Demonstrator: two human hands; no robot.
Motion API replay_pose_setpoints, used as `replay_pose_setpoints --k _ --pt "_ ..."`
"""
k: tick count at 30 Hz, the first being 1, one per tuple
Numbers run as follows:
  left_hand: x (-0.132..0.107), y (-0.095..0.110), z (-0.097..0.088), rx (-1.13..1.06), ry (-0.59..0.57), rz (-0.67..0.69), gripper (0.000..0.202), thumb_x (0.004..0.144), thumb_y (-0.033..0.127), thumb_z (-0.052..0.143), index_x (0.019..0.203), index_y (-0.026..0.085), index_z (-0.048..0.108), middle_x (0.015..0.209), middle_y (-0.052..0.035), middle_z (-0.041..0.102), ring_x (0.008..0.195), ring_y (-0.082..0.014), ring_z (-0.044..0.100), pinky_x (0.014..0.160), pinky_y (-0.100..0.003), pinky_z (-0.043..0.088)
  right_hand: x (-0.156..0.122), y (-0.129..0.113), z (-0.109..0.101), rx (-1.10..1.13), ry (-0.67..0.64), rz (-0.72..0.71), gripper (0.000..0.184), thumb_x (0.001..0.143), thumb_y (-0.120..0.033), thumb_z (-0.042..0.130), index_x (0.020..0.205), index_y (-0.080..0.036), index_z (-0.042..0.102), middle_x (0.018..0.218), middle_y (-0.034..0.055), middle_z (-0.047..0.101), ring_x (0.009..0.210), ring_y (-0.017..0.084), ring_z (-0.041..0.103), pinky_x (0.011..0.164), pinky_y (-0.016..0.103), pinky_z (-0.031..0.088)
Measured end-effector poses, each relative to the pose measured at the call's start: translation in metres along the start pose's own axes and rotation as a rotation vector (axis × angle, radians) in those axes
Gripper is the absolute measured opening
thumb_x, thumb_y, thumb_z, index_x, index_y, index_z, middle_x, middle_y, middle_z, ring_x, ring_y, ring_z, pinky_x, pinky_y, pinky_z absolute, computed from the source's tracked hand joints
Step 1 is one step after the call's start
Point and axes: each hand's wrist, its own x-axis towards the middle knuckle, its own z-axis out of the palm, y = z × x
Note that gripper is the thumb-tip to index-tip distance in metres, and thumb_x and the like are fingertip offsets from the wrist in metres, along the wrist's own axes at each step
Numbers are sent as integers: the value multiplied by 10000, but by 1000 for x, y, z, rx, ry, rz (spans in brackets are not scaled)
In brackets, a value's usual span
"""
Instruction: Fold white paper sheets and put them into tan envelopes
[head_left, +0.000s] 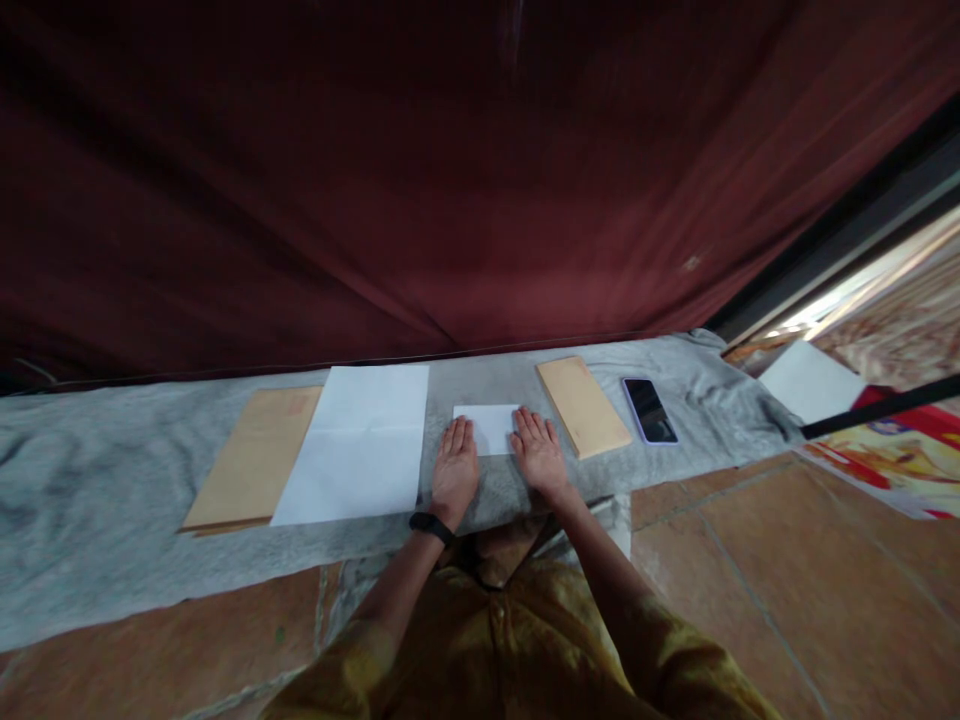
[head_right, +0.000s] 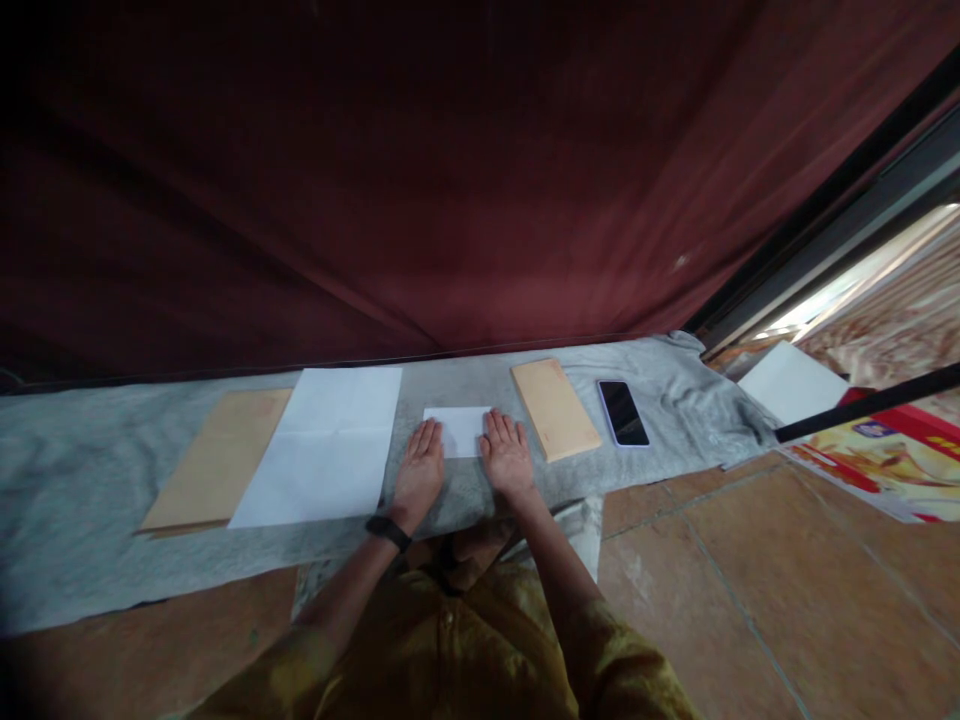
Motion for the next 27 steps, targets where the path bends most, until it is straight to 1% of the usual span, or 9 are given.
replay_pose_setpoints --k 4,7,10,13,15,17,21,24,27 --pt "-2 -5 -1 -18 1 23 616 861 11 356 1470 40 443 1561 -182 444 1493 -250 343 1229 -436 325 1 0 0 -3 -12 7 544 1073 -399 273 1557 -171 374 1611 93 367 1509 256 305 1230 476 193" --pt "-3 -7 -2 -45 12 12 668 825 -14 361 1480 89 443 1548 -151 472 1487 -232 355 1221 -441 353 1 0 -1 0 -13 13 542 1074 -398 270 1555 -172 378 1609 89 372 1509 255 305 1231 479 194" --pt "-4 -8 -5 -72 29 -9 693 809 -31 347 1482 103 447 1533 -142 494 1475 -224 379 1209 -428 379 1 -1 -1 8 -5 16 537 1072 -388 276 1552 -172 385 1604 93 381 1506 259 309 1228 489 202" --pt "-5 -3 -10 -88 71 -13 694 819 -20 351 1497 105 431 1523 -150 503 1474 -246 383 1211 -474 375 0 -1 -1 17 4 15 533 1071 -375 282 1555 -176 378 1600 97 388 1503 257 315 1224 497 210" --pt "-5 7 -13 -93 79 37 651 867 21 353 1506 122 422 1539 -141 487 1488 -250 358 1224 -502 347 0 -2 -1 21 8 16 534 1071 -375 280 1556 -174 375 1600 93 390 1503 256 313 1226 495 203" --pt "-4 21 -13 -93 43 123 561 944 107 349 1499 124 431 1562 -127 460 1500 -234 334 1238 -482 323 0 -2 -1 23 7 16 537 1070 -384 281 1555 -173 379 1602 87 387 1506 259 307 1229 490 191" --pt "-2 44 -6 -38 -34 158 527 1019 275 336 1488 50 422 1586 -170 409 1518 -254 291 1243 -462 296 0 -2 -1 16 0 15 531 1070 -374 289 1551 -170 384 1607 84 377 1509 256 301 1230 481 183" --pt "-2 47 1 9 -46 144 568 1032 351 329 1501 37 398 1592 -186 389 1521 -270 280 1244 -477 273 0 -2 -1 10 -2 7 528 1072 -361 287 1549 -155 386 1612 81 367 1512 256 294 1234 479 178" --pt "-2 39 3 40 -30 109 611 1029 396 339 1514 25 373 1603 -197 359 1526 -280 264 1244 -476 262 1 -3 -1 12 9 13 526 1071 -363 291 1548 -163 391 1608 82 374 1506 256 305 1230 484 194"
